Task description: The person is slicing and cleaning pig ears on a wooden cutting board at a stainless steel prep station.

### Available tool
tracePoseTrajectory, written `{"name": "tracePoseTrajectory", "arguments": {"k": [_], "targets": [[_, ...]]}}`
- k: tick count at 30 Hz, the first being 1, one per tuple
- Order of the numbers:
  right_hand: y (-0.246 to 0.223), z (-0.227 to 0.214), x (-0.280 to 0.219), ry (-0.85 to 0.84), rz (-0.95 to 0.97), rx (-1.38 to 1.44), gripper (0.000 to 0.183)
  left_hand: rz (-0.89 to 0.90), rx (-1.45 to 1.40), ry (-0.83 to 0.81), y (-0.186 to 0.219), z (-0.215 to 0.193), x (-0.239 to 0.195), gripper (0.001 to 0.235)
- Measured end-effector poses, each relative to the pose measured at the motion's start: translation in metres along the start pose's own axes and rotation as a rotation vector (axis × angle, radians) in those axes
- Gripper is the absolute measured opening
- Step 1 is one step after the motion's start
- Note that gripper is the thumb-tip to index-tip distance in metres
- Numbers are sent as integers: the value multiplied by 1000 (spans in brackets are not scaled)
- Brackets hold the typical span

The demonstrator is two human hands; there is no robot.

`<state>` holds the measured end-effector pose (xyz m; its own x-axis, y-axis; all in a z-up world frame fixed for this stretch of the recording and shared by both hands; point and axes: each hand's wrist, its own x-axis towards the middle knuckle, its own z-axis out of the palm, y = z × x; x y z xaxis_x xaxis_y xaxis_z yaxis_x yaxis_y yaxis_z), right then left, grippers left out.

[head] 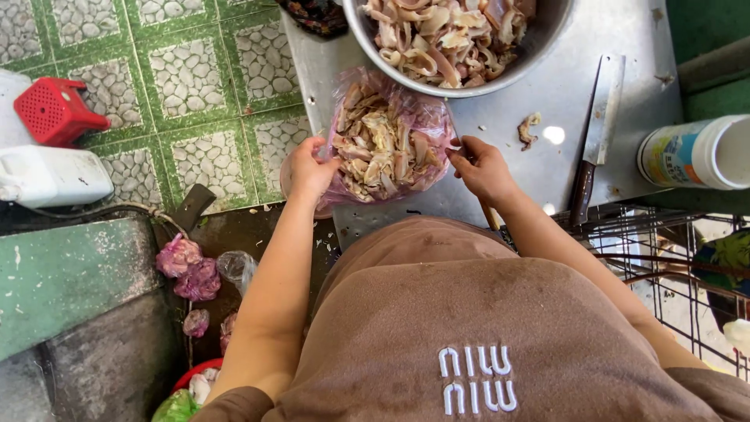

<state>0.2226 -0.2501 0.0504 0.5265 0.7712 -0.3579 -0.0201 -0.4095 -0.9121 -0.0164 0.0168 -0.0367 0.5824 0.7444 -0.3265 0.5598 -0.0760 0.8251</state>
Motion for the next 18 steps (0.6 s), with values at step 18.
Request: {"name": "tracePoseTrajectory", "arguments": {"k": [18], "targets": [[-17, -2, -9, 73, 75, -183, 32, 268, 409, -138, 60, 21, 41, 30]]}}
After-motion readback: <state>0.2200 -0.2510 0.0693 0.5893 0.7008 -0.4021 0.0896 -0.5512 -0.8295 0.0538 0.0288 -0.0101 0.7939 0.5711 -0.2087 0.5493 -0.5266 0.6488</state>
